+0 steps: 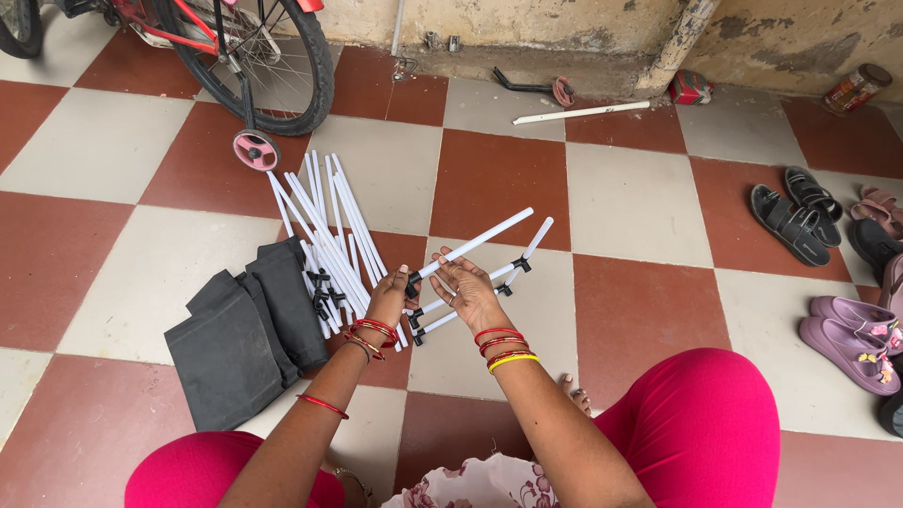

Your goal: The person assembles a small white plastic rack by connecting various tubes and joint pieces by hand on the floor.

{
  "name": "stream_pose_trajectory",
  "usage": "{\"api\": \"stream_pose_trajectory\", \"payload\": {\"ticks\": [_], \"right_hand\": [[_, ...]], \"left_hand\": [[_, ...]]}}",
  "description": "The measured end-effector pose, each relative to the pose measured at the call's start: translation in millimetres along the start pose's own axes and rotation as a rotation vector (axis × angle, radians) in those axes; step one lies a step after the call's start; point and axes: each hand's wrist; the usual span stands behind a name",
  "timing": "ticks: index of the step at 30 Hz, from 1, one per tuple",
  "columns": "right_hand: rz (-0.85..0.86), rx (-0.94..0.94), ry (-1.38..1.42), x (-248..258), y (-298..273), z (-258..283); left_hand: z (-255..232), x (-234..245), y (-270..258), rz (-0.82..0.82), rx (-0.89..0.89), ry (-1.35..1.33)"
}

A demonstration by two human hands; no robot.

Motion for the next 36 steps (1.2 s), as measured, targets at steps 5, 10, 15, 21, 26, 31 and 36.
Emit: {"api": "stream_pose_trajectory", "payload": {"ticks": [5,10,15,21,26,31,36], "right_hand": [[0.032,0.036,0.045,2,4,-6],[-0.016,0.031,0.069,5,10,-16],[-0.047,0.022,0.155,1,16,-25],[-0.097,0.015,0.077,0,29,-30],[-0.167,0.208,-0.026,-23,27,-49],[-0.218,0.184,0.005,-17,16,-49],[-0.309,0.172,0.027,15,47,-95]], "left_hand": [[-2,-1,-8,0.006,-0.116,0.092],[8,0,-1,0.045,-0.128,0.035],[11,1,-3,0.028,-0.098,0.054],[5,-4,-4,0.022,-0.097,0.042],[-7,-6,-4,-0.029,-0.165,0.184],[-4,-13,-5,-0.051,-0.122,0.177],[3,-10,-2,-0.053,-0.129,0.101]]}}
Point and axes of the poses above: each hand's wrist, its own y-axis towards the middle knuckle, its own x-axis out of the back of the hand, z = x × y, and after that the axes turned 5 degrees about -y, right-handed
